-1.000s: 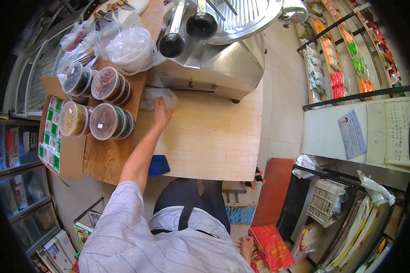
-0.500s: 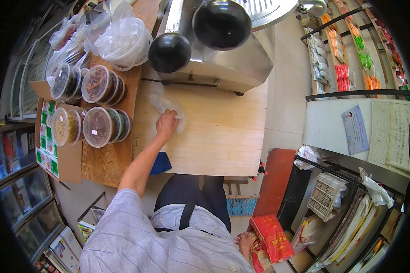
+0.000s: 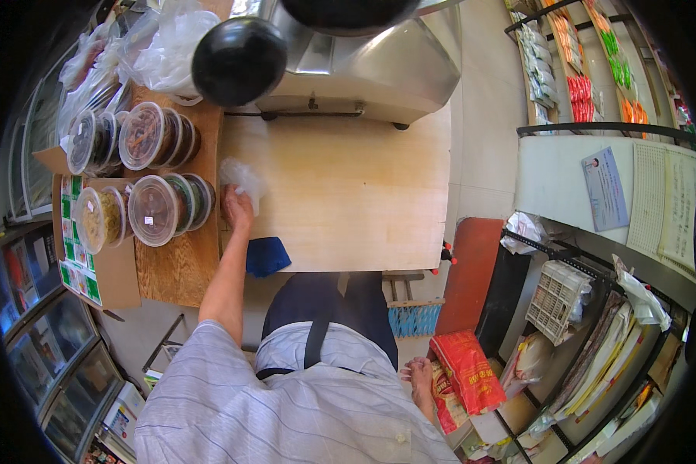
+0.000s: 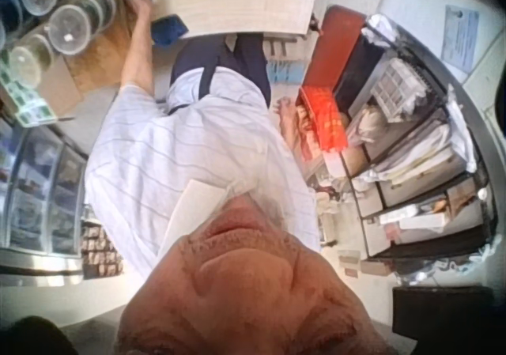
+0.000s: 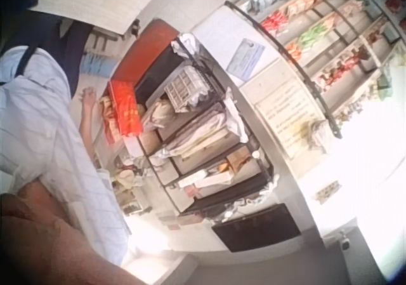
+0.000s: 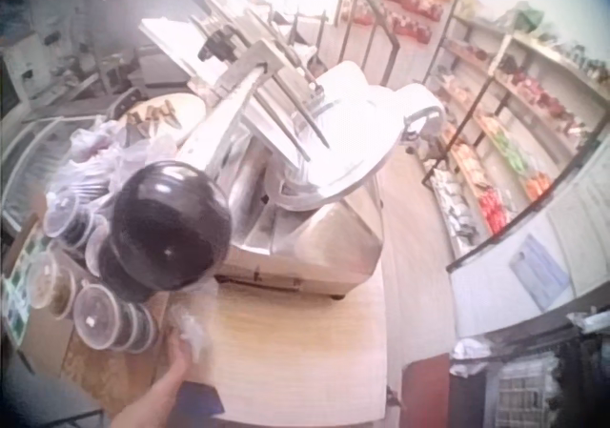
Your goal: The person sits on a stool and places snack packets into a cardboard box. Then the person stands and moves several bottles of sauce from a table to a nearby stool. Finally, the person opens and closes several plastic food containers on the table.
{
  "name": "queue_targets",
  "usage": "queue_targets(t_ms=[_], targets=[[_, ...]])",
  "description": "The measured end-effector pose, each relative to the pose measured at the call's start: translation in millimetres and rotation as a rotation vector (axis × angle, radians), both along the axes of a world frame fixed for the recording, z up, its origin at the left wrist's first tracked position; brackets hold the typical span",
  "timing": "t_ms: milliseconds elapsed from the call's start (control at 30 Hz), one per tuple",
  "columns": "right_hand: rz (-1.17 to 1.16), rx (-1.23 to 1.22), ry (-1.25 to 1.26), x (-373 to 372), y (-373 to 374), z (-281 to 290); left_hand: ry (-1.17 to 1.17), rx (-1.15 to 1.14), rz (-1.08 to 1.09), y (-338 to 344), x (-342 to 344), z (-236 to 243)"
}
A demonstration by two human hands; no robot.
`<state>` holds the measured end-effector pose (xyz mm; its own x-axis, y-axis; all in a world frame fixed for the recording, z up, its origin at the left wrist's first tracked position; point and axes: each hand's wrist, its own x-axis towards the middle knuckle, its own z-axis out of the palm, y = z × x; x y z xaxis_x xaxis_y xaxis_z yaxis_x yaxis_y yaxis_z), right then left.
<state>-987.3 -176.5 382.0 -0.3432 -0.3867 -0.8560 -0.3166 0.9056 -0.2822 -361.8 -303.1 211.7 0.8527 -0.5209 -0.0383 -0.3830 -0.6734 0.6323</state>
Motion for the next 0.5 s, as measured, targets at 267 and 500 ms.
queue_targets(t_ms=[267,500], targets=[[-0.062,0.038,-0.021,-6,7,3,-0.094,0.373,-0.142,9,21,-32],[-0.134,0.123,-0.038,-12,40,-14,-0.173,0.288,-0.382,-24,-62,-13]])
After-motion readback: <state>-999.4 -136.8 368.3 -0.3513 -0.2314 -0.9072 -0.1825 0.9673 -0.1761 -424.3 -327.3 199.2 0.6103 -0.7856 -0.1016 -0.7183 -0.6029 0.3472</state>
